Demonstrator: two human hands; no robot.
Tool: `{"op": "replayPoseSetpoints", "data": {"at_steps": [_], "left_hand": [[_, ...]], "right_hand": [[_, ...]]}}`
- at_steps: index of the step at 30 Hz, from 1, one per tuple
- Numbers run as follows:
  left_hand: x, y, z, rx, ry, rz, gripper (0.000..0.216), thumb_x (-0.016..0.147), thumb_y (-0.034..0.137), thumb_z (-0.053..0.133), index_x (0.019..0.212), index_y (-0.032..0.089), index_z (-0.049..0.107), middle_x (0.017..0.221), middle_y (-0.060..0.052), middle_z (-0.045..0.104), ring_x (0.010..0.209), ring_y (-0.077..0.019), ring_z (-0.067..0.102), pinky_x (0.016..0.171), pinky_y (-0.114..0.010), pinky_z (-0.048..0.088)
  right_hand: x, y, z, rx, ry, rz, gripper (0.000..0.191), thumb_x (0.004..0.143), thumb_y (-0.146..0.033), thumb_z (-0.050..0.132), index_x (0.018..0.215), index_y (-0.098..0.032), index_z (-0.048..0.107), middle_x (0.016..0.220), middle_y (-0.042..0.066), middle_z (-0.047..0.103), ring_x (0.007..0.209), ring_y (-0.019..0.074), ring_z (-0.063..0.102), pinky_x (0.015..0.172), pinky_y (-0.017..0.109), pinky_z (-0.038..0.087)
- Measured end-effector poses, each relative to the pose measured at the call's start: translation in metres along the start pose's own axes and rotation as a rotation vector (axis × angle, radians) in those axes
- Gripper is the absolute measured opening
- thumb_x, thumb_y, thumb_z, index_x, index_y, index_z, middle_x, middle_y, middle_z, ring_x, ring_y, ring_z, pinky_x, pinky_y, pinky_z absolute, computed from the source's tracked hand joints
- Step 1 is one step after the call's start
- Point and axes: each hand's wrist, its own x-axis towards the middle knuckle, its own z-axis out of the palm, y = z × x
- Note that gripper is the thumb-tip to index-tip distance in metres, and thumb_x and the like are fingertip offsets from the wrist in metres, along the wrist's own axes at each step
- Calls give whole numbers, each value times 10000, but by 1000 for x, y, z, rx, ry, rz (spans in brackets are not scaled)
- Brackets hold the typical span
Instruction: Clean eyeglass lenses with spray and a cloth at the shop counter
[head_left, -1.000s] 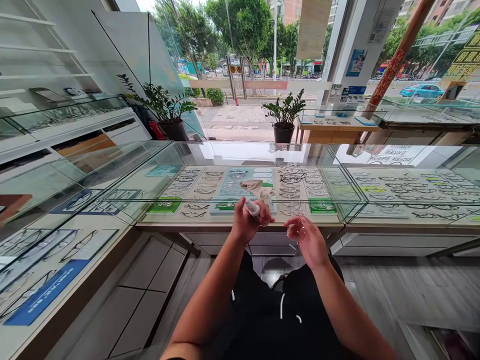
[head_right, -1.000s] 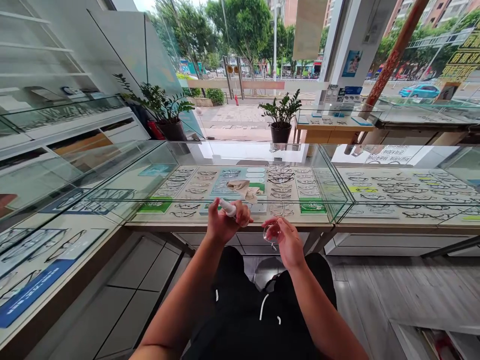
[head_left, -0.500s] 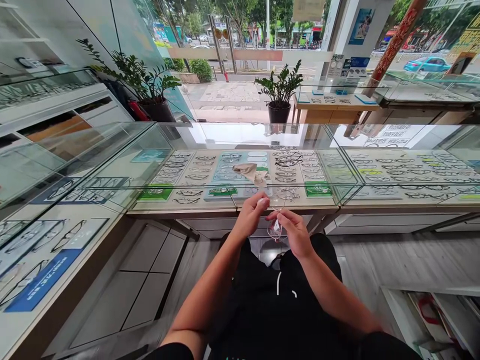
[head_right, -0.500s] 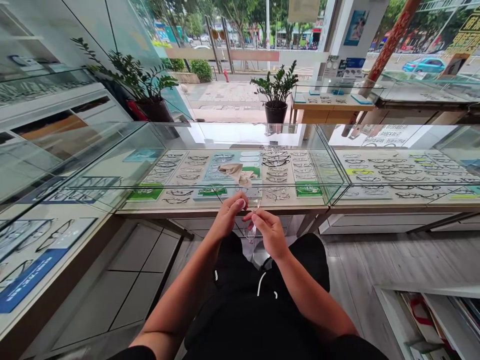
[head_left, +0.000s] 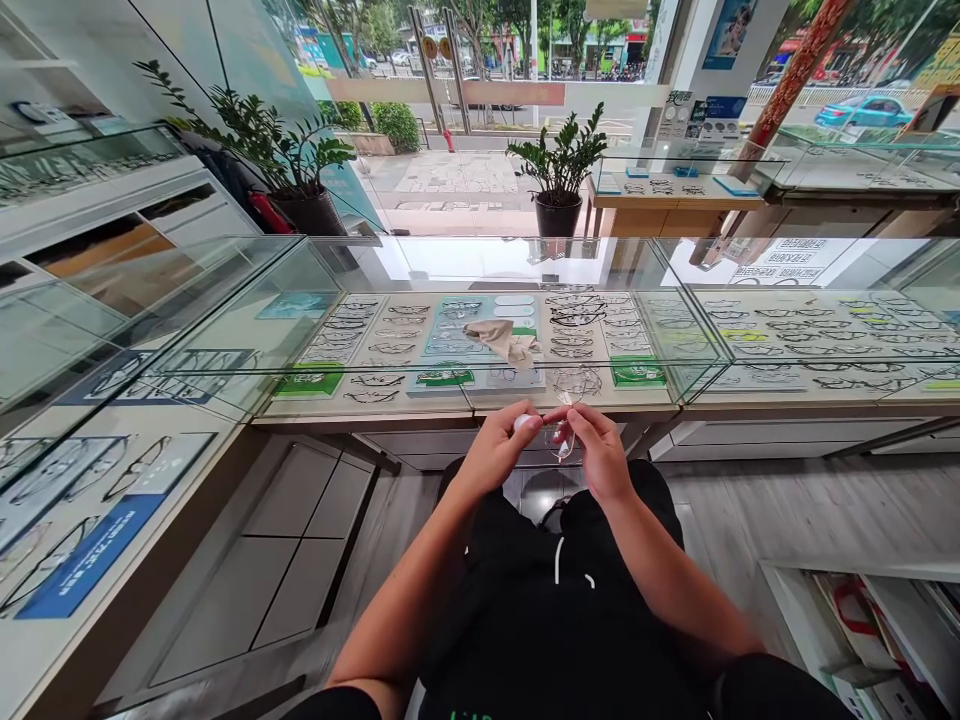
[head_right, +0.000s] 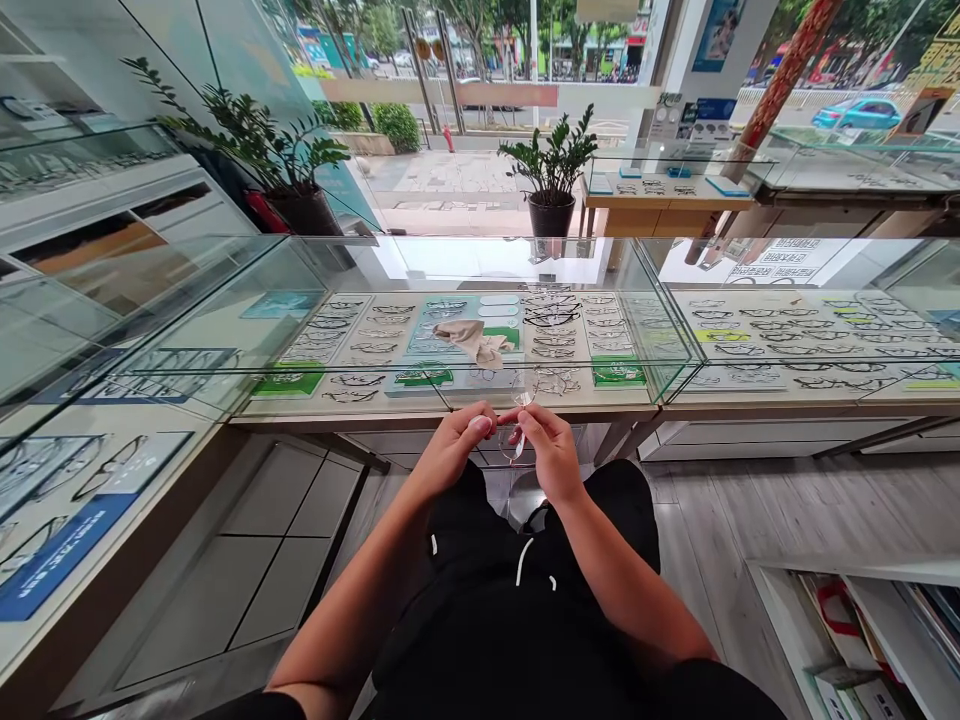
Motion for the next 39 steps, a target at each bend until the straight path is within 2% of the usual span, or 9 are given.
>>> {"op": "replayPoseSetpoints", "data": {"at_steps": [5, 8, 14, 17, 24, 29, 32, 34, 39], "left_hand": [[-7, 0, 4, -1, -33, -14, 568, 1029, 730, 549, 794, 213, 575, 766, -7, 522, 766, -204, 465, 745, -328, 351], [3, -6, -12, -23, 33, 39, 547, 1038, 725, 524, 852, 218, 609, 822, -27, 560, 803, -218, 498, 772, -344, 393], [68, -46, -99, 5, 553, 66, 182, 892, 349, 675, 999, 235, 583, 941, -46, 626, 877, -225, 588, 837, -359, 501], [96, -76, -144, 118, 718, -34, 257, 846, 198, 664, 1059, 241, 527, 993, -49, 653, 892, -207, 615, 915, -371, 530], [113, -118, -193, 265, 835, -39, 316, 924, 320, 749, 1080, 238, 487, 1027, -92, 696, 930, -242, 671, 992, -422, 554], [108, -106, -187, 385, 854, -102, 414, 949, 293, 706, 1272, 175, 476, 1240, -206, 670, 1224, -326, 669, 1144, -492, 489], [92, -87, -162, 612, 1074, -77, 635, 921, 251, 674, 1469, 133, 373, 1551, -301, 466, 1527, -365, 444, 1292, -532, 329], [83, -73, -140, 731, 1131, -26, 629, 922, 248, 644, 1483, 144, 380, 1526, -259, 487, 1465, -336, 484, 1287, -510, 337], [95, -53, -103, 721, 595, -58, 539, 1008, 328, 565, 1524, 192, 495, 1052, -84, 672, 931, -260, 662, 888, -390, 527]], "right_hand": [[3, 2, -1, 3, 6, -3, 298, 1007, -526, 724, 981, -271, 874, 915, 45, 745, 766, 178, 615, 602, 268, 519], [1, 0, -2, 2, 17, 4, 310, 1000, -538, 729, 980, -264, 873, 919, 54, 749, 758, 181, 607, 556, 260, 508], [-3, -9, -13, -10, 37, 7, 325, 1001, -542, 720, 984, -258, 877, 1044, 76, 785, 742, 181, 614, 506, 271, 503], [-7, -11, -21, -21, 66, -38, 289, 1011, -513, 718, 988, -275, 881, 1047, 66, 795, 784, 189, 626, 624, 303, 564], [-12, -14, -30, -38, 122, -26, 309, 993, -531, 736, 969, -256, 876, 1001, 76, 793, 756, 193, 599, 580, 304, 529], [-9, -16, -28, -34, 114, -24, 316, 989, -530, 736, 958, -246, 872, 1016, 80, 793, 773, 190, 621, 584, 286, 531], [-9, -15, -30, -27, 112, -16, 310, 994, -522, 738, 969, -244, 873, 1023, 73, 787, 777, 181, 629, 549, 261, 508], [-10, -14, -32, -32, 116, -12, 308, 998, -518, 734, 971, -245, 874, 1020, 69, 786, 779, 177, 631, 545, 256, 500], [-11, -9, -36, -87, 134, -16, 307, 1002, -496, 717, 955, -233, 870, 989, 69, 795, 775, 175, 628, 648, 285, 527]]}}
